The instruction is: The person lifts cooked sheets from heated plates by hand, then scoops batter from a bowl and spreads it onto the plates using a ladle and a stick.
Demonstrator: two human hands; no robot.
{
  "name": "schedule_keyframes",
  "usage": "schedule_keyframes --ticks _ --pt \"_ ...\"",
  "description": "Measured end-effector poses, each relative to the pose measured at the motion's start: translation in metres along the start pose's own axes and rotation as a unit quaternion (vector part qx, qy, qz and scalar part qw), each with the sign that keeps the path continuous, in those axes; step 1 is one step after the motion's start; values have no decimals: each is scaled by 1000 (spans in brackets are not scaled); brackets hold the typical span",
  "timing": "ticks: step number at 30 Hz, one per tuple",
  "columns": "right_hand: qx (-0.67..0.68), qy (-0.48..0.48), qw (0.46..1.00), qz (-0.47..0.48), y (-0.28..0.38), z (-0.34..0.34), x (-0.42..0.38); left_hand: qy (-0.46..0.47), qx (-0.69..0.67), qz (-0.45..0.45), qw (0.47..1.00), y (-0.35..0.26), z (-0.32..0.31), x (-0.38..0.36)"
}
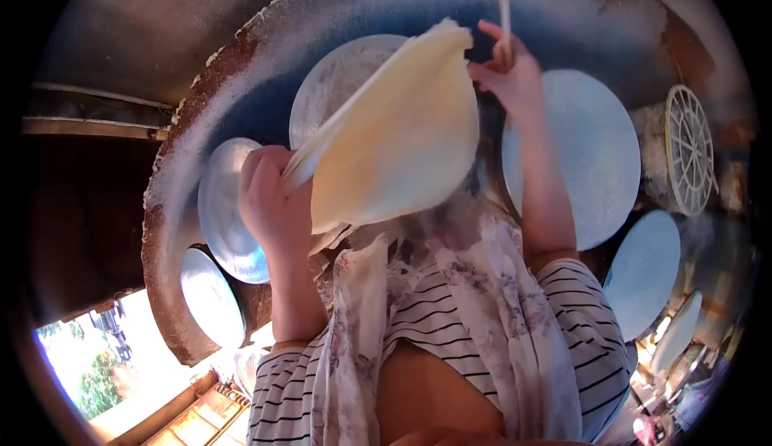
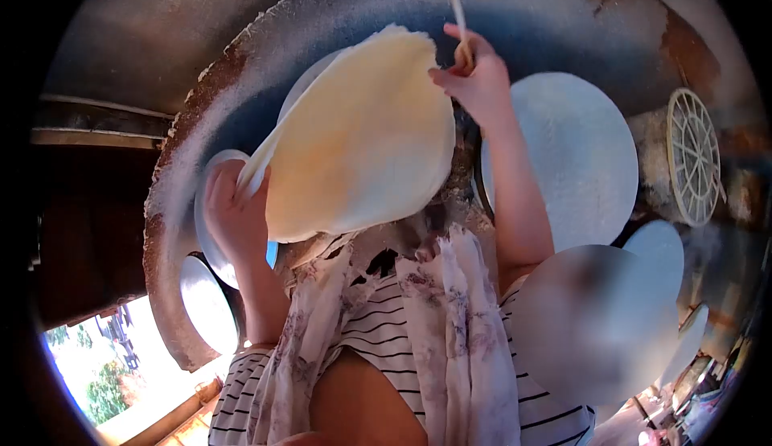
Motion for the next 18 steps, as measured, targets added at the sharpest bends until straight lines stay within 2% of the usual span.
schedule_keyframes --ticks 2,6,8,9,10,12,13,15,18 --pt "32 -19 999 -16 35 18 -23 -15 -50 -51 997 -20 28 -24" --pt "63 -68 995 36 101 69 -100 6 -80 -235 969 -77 71 -64" --pt "33 -112 993 23 128 98 -148 -15 -92 -243 965 -95 84 -74" --pt "61 -135 988 34 129 112 -177 31 -128 -247 960 -115 91 -82" --pt "28 -179 983 17 144 128 -212 62 -127 -274 951 -128 92 -92" --pt "31 -230 970 -70 164 146 -272 143 -160 -324 921 -151 92 -107" --pt "85 -228 969 -45 171 157 -300 205 -180 -366 890 -165 88 -116" --pt "74 -285 954 -51 203 184 -353 324 -191 -445 813 -199 71 -140" --pt "1 -357 929 -94 247 244 -441 421 -218 -479 739 -271 47 -209"
Point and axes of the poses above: each hand's wrist, its own x-axis towards the middle knuckle, its own z-axis out of the back of the hand, y = z × x, the point moved 9 cm from there along x, towards the middle knuckle, and after that the axes turned 12 degrees about z, right-handed, at the moved point
